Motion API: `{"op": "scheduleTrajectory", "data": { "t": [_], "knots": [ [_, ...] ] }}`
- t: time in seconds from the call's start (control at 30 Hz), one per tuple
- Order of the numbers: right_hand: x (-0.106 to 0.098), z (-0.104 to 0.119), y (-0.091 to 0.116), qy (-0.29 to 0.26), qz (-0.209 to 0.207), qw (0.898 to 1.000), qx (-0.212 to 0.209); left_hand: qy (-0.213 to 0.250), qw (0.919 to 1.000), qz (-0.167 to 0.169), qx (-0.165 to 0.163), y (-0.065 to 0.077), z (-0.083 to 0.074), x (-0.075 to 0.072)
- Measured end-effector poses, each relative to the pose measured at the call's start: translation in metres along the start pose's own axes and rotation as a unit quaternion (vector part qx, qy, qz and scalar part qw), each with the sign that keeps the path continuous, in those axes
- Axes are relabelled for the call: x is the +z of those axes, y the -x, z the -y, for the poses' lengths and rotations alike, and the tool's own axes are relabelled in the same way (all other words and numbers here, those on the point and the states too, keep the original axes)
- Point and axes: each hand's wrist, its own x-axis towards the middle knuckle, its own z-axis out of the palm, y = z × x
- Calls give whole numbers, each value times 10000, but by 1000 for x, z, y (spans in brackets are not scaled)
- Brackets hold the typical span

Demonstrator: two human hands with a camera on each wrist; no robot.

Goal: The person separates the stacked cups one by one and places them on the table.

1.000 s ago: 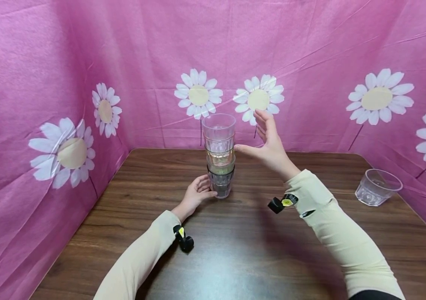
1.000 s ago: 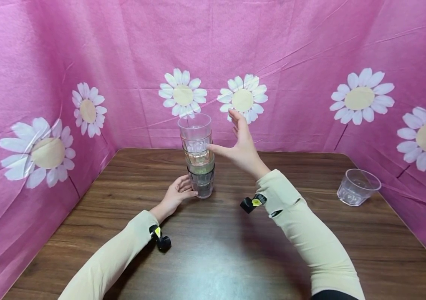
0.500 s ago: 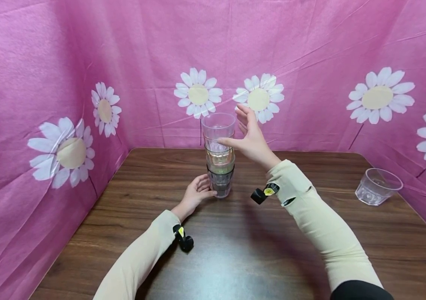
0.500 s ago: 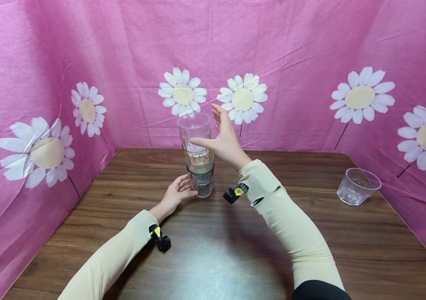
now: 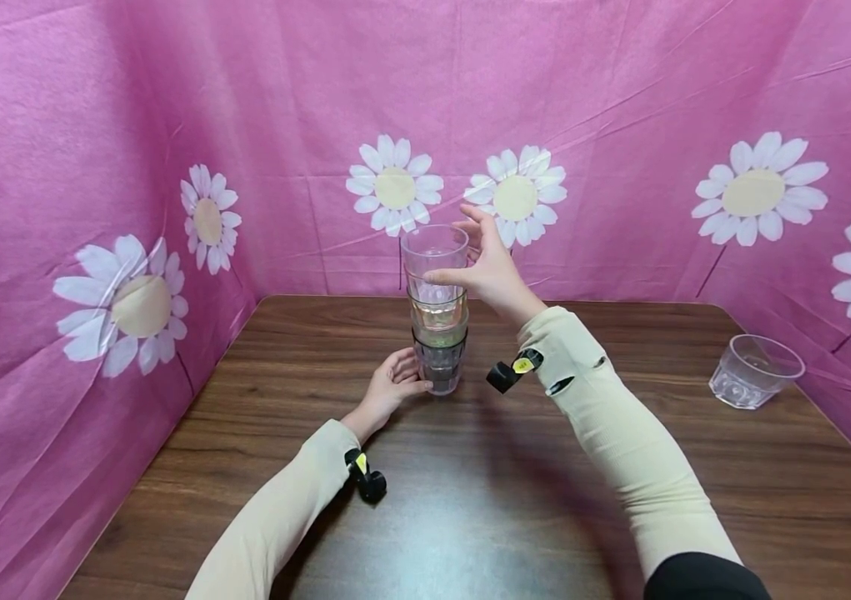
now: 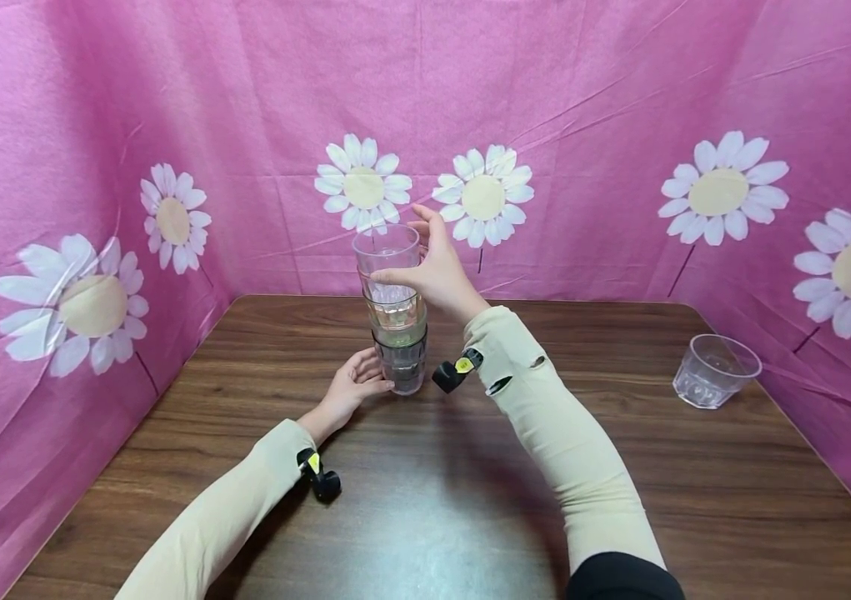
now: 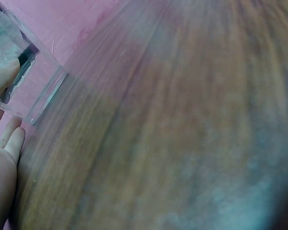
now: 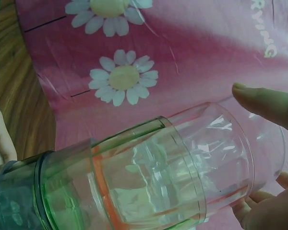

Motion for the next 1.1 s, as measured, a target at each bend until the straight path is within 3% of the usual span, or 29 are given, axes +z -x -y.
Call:
{"op": "scheduleTrajectory", "data": {
  "t": [0.4, 1.1],
  "knots": [
    [-2, -3, -4, 119, -35, 9999, 95, 64, 9999, -67, -87, -1, 4, -2],
    [-6, 5, -6, -235, -437, 9987, 123, -28, 10000, 23, -36, 0, 2, -1]
  ]
}}
